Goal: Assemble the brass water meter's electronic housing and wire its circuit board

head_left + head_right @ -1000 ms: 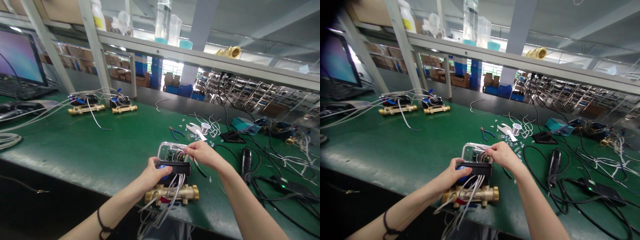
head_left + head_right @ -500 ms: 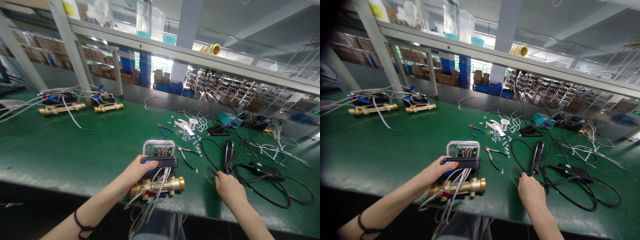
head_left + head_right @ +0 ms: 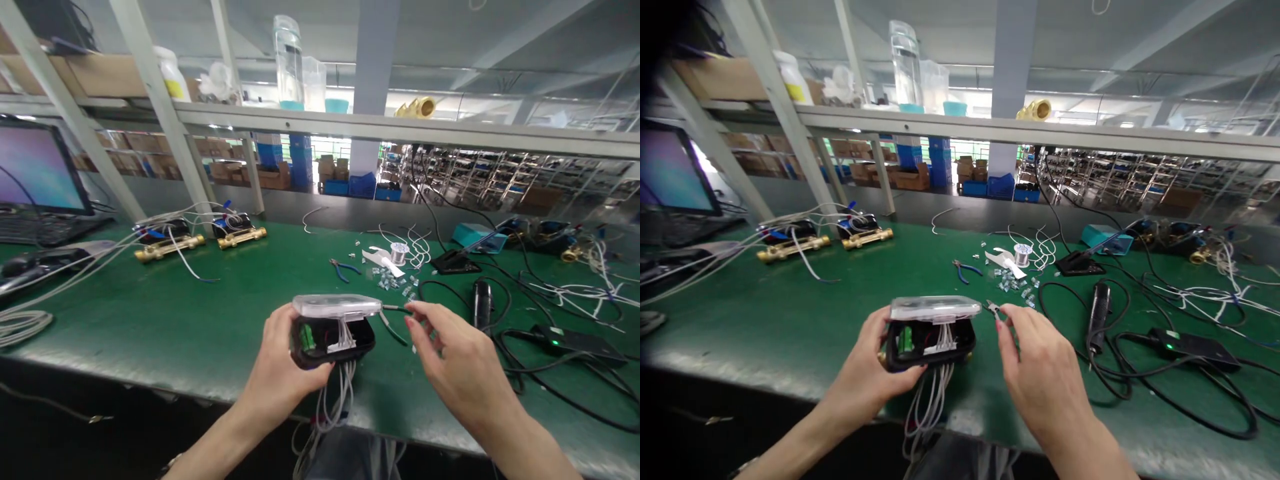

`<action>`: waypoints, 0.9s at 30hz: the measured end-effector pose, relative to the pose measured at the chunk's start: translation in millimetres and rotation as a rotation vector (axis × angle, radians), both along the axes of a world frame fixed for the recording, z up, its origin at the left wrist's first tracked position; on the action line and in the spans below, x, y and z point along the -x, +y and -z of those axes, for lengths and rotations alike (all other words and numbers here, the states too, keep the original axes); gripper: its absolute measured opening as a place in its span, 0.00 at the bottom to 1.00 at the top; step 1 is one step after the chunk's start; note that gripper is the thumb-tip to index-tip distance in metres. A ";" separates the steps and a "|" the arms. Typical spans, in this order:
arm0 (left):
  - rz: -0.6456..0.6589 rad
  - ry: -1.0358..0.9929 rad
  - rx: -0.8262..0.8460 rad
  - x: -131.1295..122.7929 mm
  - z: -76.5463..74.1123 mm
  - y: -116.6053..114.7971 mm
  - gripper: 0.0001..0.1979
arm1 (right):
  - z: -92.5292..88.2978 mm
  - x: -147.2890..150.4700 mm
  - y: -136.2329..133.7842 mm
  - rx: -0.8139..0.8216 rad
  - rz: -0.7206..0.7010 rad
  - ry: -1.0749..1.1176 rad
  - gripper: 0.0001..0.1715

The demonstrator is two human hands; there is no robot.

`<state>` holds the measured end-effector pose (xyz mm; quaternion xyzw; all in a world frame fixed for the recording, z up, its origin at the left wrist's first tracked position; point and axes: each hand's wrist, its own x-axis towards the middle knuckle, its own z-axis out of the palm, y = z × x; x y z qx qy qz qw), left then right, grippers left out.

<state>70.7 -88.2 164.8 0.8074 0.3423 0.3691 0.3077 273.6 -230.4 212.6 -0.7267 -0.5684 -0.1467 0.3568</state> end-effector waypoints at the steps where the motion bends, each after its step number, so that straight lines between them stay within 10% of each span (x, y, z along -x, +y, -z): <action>1: -0.028 0.035 -0.164 2.8 -1.2 1.0 0.34 | -5.1 6.3 4.1 -0.022 -0.033 0.029 0.14; 8: -0.178 0.229 -0.699 18.7 13.8 1.1 0.31 | 6.4 46.7 24.7 0.119 -0.222 0.186 0.17; 15: -0.044 0.262 -0.910 16.0 44.1 -18.5 0.25 | -2.4 60.8 52.0 0.351 -0.455 0.114 0.50; 23: 0.029 0.311 -1.030 14.9 50.6 -26.4 0.26 | 0.3 36.5 39.3 0.377 -0.479 0.232 0.24; 27: 0.013 0.329 -1.037 8.5 54.0 -31.9 0.26 | 10.8 41.7 24.4 0.389 -0.389 0.165 0.30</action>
